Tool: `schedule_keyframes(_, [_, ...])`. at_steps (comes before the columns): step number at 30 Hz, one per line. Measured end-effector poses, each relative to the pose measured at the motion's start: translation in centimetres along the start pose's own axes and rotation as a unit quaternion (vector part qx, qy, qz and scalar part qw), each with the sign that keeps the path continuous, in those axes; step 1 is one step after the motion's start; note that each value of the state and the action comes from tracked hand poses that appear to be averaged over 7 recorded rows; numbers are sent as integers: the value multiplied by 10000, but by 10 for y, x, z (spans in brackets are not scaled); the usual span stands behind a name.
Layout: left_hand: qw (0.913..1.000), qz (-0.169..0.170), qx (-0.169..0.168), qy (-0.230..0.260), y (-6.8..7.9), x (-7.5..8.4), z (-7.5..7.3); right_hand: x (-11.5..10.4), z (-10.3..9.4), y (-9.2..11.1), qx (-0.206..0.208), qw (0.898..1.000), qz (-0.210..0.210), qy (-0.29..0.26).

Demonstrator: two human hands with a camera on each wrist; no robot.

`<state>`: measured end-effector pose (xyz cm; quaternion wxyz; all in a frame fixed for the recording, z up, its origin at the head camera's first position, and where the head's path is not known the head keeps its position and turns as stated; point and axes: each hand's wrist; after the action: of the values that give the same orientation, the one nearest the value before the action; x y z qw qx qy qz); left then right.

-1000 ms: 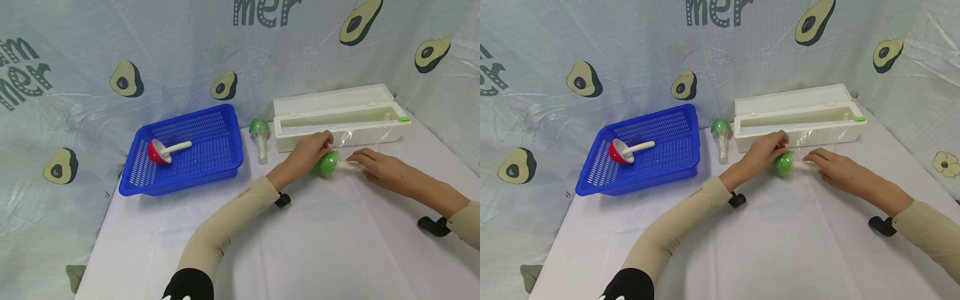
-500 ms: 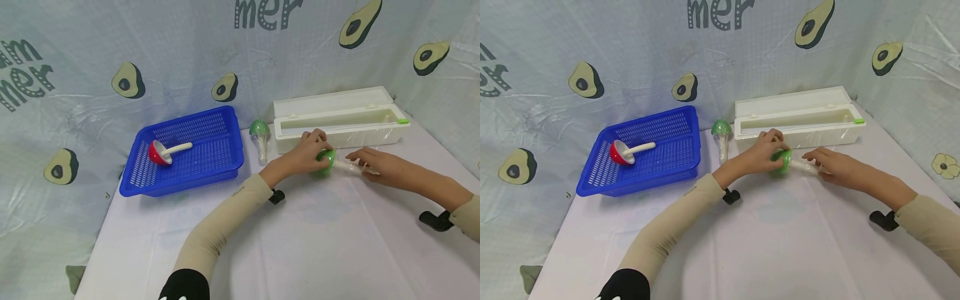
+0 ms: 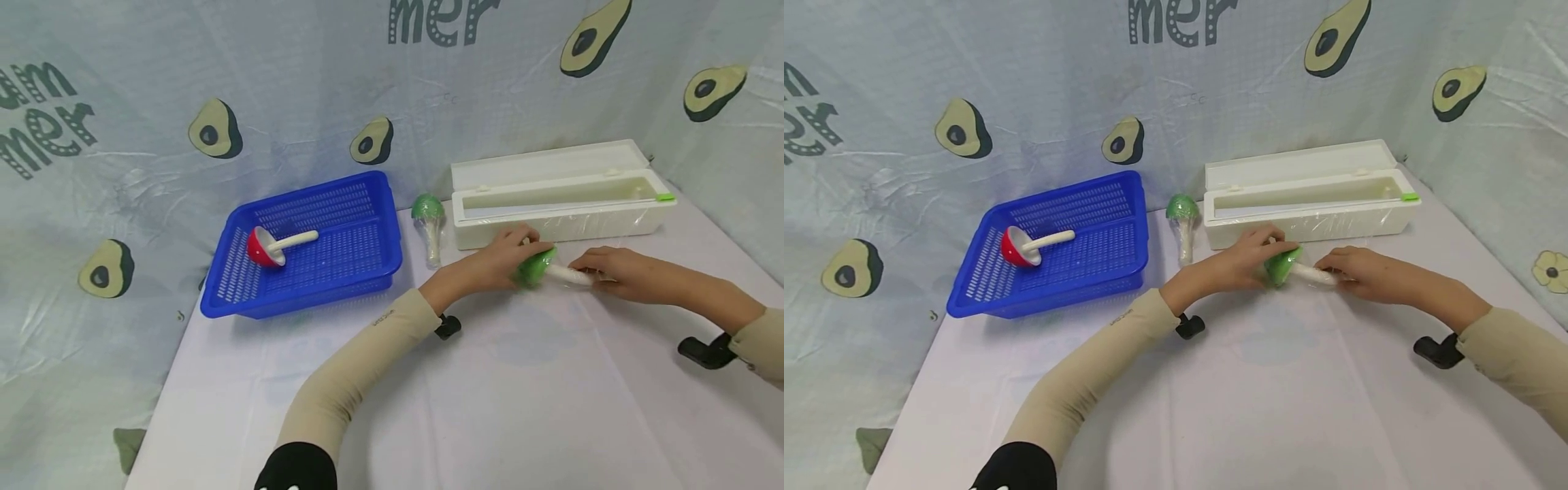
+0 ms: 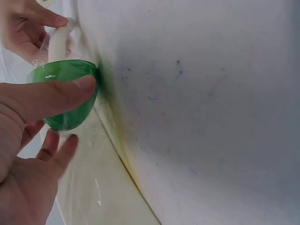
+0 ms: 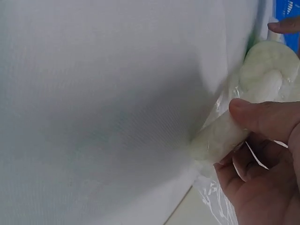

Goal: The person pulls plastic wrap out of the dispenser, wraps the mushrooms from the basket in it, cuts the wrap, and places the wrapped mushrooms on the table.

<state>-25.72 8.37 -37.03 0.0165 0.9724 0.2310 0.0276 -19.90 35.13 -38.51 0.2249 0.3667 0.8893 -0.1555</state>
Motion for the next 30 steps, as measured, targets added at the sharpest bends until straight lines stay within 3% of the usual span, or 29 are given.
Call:
schedule_keyframes(5, [9995, 127, 260, 124, -1, -1, 4, 4, -2, 2, -165, 9996, 215, 60])
schedule_keyframes(11, [9982, -175, 368, 450, -5, -2, 8, 4, -6, 6, -13, 9992, 378, -102])
schedule_keyframes(15, [9962, -286, 556, 606, -5, -2, 11, 5, -7, 7, 184, 9997, 79, -130])
schedule_keyframes(22, [9920, 78, 1059, 689, -2, -8, 11, 11, -7, 15, 324, 9995, 27, -12])
schedule_keyframes(28, [9951, 156, 827, 515, -2, -10, 1, 23, -8, 28, 716, 9909, -875, 731])
schedule_keyframes(30, [9965, 165, 736, 362, -2, -10, 1, 26, -8, 33, 814, 9893, -806, 898])
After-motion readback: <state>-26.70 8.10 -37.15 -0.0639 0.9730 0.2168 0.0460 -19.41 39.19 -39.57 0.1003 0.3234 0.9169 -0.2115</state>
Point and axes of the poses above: each hand's wrist, its own y-axis away from the middle knuckle, its own z-axis out of the palm, x = y × z, and after that the axes turned 13 degrees about -y, right-handed
